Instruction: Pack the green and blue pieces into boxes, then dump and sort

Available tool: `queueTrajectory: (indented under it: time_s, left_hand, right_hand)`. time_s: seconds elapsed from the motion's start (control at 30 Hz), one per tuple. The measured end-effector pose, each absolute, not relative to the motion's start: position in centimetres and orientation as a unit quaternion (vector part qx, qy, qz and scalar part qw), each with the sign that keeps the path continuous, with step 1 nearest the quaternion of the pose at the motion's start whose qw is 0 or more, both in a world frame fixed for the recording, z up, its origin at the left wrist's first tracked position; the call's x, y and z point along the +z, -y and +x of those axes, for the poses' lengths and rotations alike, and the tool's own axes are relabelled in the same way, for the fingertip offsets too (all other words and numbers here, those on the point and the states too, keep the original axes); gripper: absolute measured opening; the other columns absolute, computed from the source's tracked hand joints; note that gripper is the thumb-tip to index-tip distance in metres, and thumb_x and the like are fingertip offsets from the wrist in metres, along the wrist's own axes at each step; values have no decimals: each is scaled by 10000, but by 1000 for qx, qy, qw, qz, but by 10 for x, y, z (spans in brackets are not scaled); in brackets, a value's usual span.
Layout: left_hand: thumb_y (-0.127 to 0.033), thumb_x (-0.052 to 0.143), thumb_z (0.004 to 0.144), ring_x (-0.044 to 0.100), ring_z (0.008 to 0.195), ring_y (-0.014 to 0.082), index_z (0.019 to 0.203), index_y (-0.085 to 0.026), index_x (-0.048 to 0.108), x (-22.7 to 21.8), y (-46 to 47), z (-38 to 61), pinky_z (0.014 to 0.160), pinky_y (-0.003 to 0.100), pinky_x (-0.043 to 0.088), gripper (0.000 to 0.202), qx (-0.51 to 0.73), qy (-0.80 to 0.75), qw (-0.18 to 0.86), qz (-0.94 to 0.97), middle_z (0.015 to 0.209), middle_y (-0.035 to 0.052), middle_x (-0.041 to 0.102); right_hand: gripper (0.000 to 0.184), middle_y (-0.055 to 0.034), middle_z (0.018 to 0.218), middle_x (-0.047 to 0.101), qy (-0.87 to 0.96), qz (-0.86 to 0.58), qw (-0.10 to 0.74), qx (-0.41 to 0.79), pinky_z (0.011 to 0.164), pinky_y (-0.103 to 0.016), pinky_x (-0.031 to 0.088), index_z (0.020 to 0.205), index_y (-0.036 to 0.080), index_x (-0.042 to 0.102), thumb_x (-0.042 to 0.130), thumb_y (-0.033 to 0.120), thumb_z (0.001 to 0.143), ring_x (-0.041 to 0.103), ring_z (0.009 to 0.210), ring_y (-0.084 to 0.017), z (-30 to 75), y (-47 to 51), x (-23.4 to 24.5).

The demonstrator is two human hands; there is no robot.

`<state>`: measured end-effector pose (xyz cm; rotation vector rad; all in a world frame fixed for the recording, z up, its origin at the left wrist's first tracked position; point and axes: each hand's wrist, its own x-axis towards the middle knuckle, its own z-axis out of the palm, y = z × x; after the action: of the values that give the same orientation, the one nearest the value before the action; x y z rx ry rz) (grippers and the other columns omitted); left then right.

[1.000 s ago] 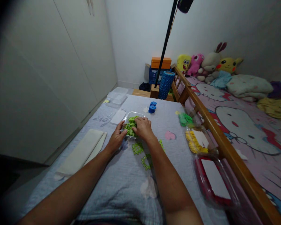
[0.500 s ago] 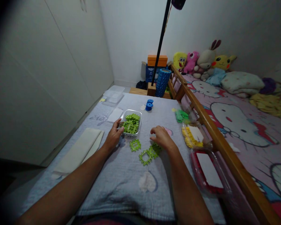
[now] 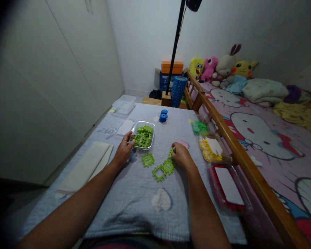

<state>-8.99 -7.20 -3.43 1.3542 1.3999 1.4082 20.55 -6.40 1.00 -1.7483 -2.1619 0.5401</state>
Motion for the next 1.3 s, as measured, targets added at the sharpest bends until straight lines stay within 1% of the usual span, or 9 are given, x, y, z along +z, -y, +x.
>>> queueTrajectory:
  time_s: [0.17, 0.27, 0.37, 0.53, 0.63, 0.8, 1.0, 1.17, 1.3]
  left_hand:
    - [-476, 520, 912, 481, 1371, 281, 1435, -193, 463, -34, 72, -90, 1183, 466, 325, 598, 550, -540, 371, 518, 1457, 130, 531]
    - [-477, 515, 914, 479, 1374, 280, 1438, -177, 455, -32, 72, -89, 1184, 463, 326, 606, 552, -536, 373, 519, 1463, 140, 526]
    - [-474, 515, 917, 487, 1363, 281, 1440, -174, 452, -31, 73, -89, 1176, 470, 336, 606, 553, -534, 372, 521, 1460, 144, 530]
    - [-479, 517, 919, 498, 1352, 278, 1447, -183, 444, -33, 72, -90, 1147, 462, 374, 609, 549, -532, 384, 518, 1458, 140, 526]
    - [-482, 525, 914, 503, 1345, 280, 1450, -179, 443, -34, 72, -91, 1143, 455, 379, 621, 547, -534, 386, 517, 1457, 144, 523]
    - [-470, 529, 914, 490, 1351, 290, 1449, -170, 443, -34, 72, -91, 1149, 479, 361, 619, 544, -537, 379, 522, 1455, 152, 523]
    - [-447, 544, 902, 491, 1347, 296, 1438, -165, 463, -33, 72, -90, 1150, 482, 353, 610, 544, -545, 369, 521, 1457, 151, 525]
    - [-454, 546, 897, 504, 1334, 293, 1443, -170, 455, -33, 72, -91, 1140, 475, 368, 622, 547, -538, 383, 515, 1454, 149, 527]
    - [-470, 557, 888, 498, 1344, 293, 1444, -172, 452, -33, 72, -90, 1145, 471, 364, 641, 548, -539, 383, 512, 1456, 148, 525]
  right_hand:
    - [295, -1, 826, 636, 745, -588, 231, 212, 672, -244, 402, 1011, 203, 613, 572, 101, 737, 561, 711, -138, 185, 50, 38]
    - [204, -5, 839, 635, 778, -530, 258, 215, 697, -246, 415, 929, 200, 615, 569, 102, 756, 561, 730, -135, 155, 35, 54]
    - [156, -23, 854, 639, 816, -485, 255, 185, 737, -260, 419, 856, 185, 628, 570, 79, 757, 558, 767, -146, 120, 17, 62]
    - [192, -53, 895, 663, 849, -462, 212, 147, 812, -288, 434, 875, 172, 686, 571, 51, 782, 568, 833, -173, 77, -9, 56]
    - [182, -73, 929, 669, 852, -457, 217, 133, 866, -303, 437, 899, 166, 713, 571, 76, 830, 578, 887, -185, 72, -11, 50]
    - [128, -74, 910, 665, 849, -468, 206, 137, 851, -304, 442, 917, 154, 730, 618, 148, 855, 580, 870, -187, 84, -2, 46]
    - [200, -74, 938, 665, 854, -471, 178, 135, 845, -277, 428, 952, 169, 760, 587, 110, 871, 586, 900, -186, 79, -2, 36]
    - [213, -88, 992, 660, 843, -480, 208, 126, 891, -290, 430, 982, 169, 748, 582, 89, 874, 582, 950, -194, 76, 2, 39]
    - [185, -76, 985, 658, 824, -487, 242, 159, 826, -274, 441, 987, 153, 712, 590, 83, 867, 586, 867, -162, 103, 14, 49]
